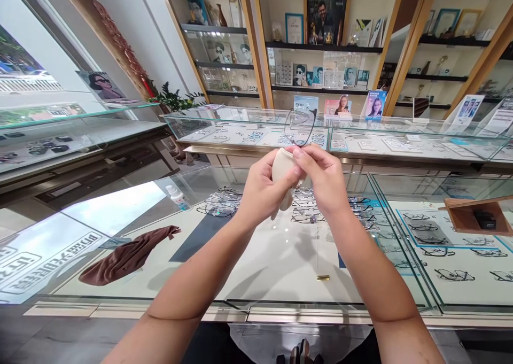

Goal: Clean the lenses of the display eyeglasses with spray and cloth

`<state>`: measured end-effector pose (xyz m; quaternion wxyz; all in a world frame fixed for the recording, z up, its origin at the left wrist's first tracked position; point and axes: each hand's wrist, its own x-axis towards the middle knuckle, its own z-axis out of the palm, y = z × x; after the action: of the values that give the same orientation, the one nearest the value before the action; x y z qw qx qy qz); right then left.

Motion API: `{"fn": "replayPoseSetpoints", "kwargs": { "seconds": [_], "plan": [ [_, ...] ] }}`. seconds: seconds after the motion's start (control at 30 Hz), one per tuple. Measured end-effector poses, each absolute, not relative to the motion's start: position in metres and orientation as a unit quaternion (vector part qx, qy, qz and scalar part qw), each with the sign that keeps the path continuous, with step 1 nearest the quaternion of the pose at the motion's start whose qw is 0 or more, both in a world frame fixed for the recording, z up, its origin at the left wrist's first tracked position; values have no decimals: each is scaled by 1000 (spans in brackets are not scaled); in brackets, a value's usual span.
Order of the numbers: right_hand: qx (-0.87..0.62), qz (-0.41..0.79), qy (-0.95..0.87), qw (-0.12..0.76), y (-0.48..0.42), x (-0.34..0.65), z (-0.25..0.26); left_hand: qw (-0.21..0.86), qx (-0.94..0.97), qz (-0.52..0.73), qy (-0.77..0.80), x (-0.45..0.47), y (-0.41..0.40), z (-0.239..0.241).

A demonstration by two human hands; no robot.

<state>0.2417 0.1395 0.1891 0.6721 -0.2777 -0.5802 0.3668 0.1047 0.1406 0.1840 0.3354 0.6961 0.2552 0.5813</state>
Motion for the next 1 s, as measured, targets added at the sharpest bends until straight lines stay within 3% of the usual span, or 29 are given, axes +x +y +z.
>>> {"fn": "replayPoseSetpoints", "kwargs": {
  "seconds": [0.4, 0.73, 0.87, 1.0],
  "plan": [
    [-290, 386, -593, 644, 140, 235, 188, 360, 679, 597, 233, 112, 151, 173],
    [-322, 355, -603, 638, 145, 250, 192, 339, 749, 510, 251, 92, 158, 185],
    [-359, 370, -625, 586, 145, 260, 197, 294, 722, 559, 282, 75, 168, 192],
    [-378, 369, -661, 534, 143, 264, 199, 341, 746, 496, 285, 67, 177, 194]
  ]
}}
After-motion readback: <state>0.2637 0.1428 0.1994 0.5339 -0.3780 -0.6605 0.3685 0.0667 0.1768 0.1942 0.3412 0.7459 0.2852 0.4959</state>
